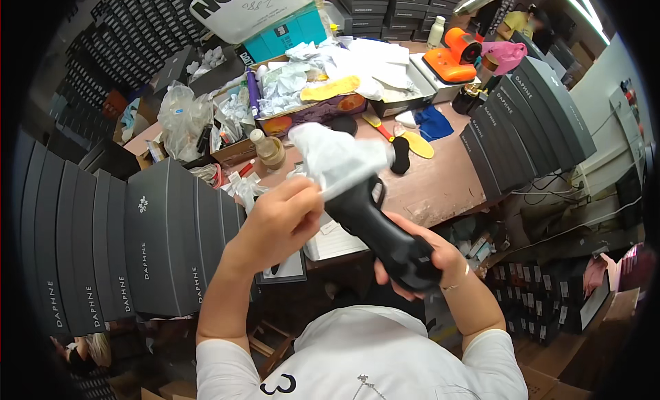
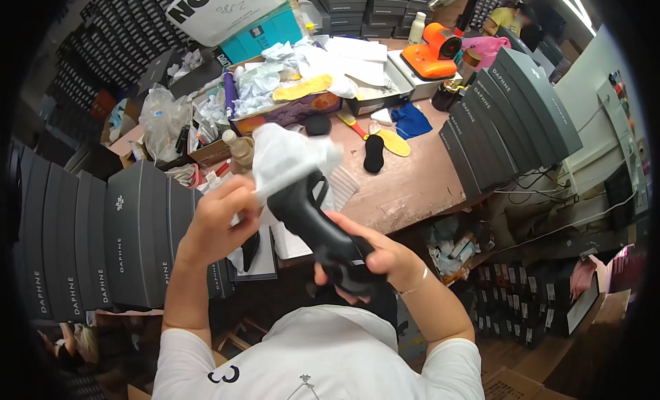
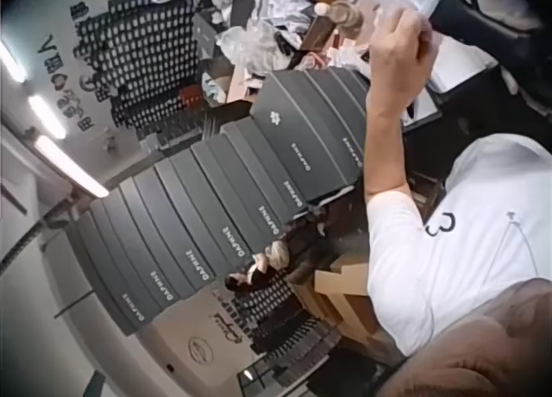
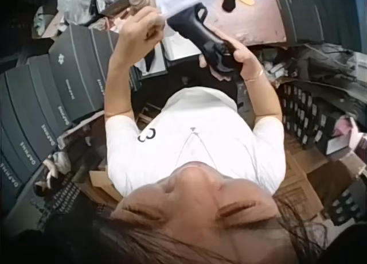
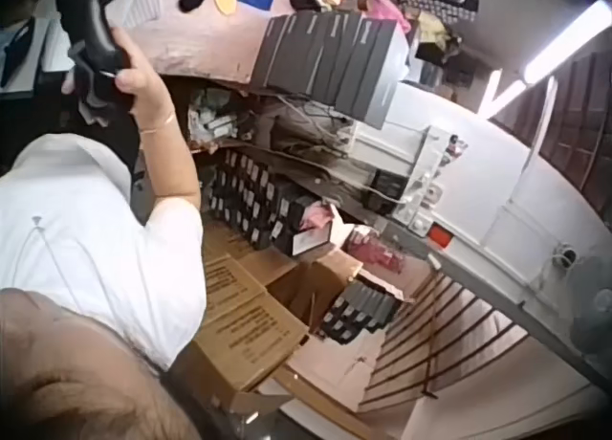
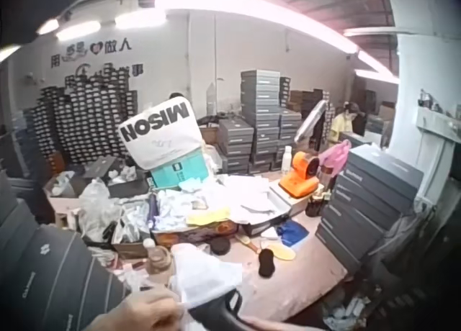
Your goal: Inspecting and packaging pairs of high-heeled shoes into boxes using tissue paper and protective bags.
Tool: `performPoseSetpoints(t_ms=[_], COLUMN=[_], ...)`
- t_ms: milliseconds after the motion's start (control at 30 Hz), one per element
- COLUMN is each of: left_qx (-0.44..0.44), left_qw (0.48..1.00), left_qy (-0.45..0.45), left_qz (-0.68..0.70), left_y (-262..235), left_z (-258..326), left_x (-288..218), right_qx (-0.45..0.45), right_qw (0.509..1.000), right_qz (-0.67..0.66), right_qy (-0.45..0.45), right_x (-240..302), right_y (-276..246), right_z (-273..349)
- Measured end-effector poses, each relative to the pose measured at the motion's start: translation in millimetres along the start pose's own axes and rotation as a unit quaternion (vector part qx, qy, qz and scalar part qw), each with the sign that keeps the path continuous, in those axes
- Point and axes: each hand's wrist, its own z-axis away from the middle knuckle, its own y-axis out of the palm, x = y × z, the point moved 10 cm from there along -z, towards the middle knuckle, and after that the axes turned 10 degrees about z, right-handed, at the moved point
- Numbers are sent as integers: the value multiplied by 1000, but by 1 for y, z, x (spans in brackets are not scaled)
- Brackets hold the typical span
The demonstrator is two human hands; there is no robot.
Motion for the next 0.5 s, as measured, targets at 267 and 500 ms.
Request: performPoseSetpoints(t_ms=[267,500], left_qx=[-29,66], left_qw=[989,996], left_qy=[-46,-52], left_qz=[-137,4], left_y=[47,106], left_z=[51,47], left_x=[57,51], right_qx=[-70,-20], right_qw=[983,991], right_qz=[-152,-121], right_qy=[-70,-52], right_x=[-111,-119], right_y=[-81,-67], right_z=[28,38])
